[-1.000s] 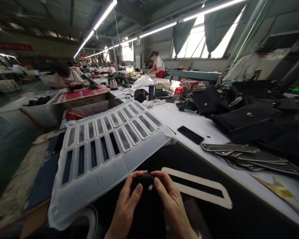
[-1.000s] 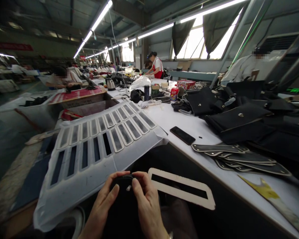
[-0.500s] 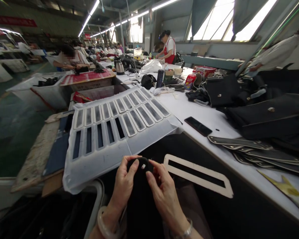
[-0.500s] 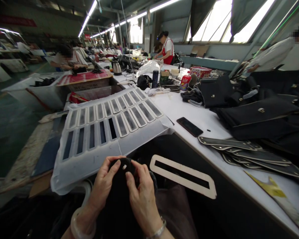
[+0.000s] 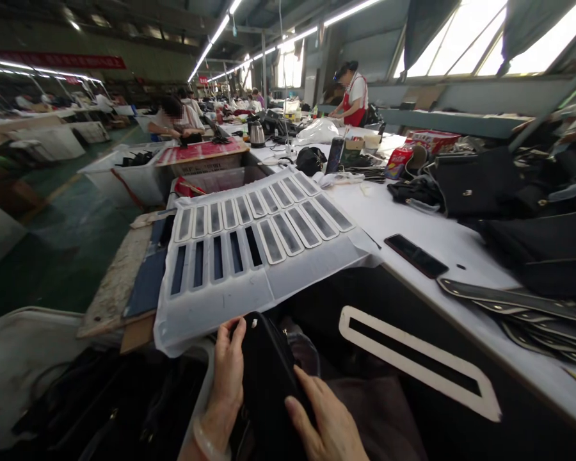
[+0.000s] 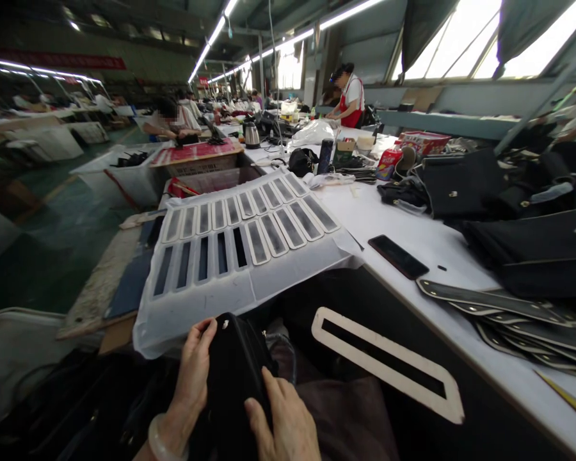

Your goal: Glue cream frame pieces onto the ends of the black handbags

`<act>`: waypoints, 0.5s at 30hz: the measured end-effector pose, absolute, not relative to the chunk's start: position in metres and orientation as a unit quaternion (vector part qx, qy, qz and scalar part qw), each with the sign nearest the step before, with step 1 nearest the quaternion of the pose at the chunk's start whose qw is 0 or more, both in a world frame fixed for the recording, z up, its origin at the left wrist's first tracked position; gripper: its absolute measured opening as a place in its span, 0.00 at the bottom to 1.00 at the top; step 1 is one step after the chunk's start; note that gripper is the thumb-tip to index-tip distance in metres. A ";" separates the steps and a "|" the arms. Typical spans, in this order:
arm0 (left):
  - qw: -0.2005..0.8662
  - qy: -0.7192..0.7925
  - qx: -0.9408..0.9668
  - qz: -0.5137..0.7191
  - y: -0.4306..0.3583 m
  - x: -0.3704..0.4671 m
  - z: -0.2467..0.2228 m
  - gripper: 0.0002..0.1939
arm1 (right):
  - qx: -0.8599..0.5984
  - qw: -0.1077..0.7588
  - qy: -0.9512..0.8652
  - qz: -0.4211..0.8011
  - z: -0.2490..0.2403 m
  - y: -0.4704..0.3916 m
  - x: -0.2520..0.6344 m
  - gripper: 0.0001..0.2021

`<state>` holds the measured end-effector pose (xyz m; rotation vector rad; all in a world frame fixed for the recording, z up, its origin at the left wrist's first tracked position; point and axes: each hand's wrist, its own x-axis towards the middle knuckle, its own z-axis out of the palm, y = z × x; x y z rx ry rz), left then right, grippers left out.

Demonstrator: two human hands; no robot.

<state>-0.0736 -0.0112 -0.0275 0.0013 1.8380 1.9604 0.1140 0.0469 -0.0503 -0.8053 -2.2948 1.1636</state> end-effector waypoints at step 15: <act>0.249 0.691 0.091 0.673 -0.016 -0.045 -0.034 0.27 | -0.329 0.236 -0.813 0.419 -0.035 0.051 0.082 0.18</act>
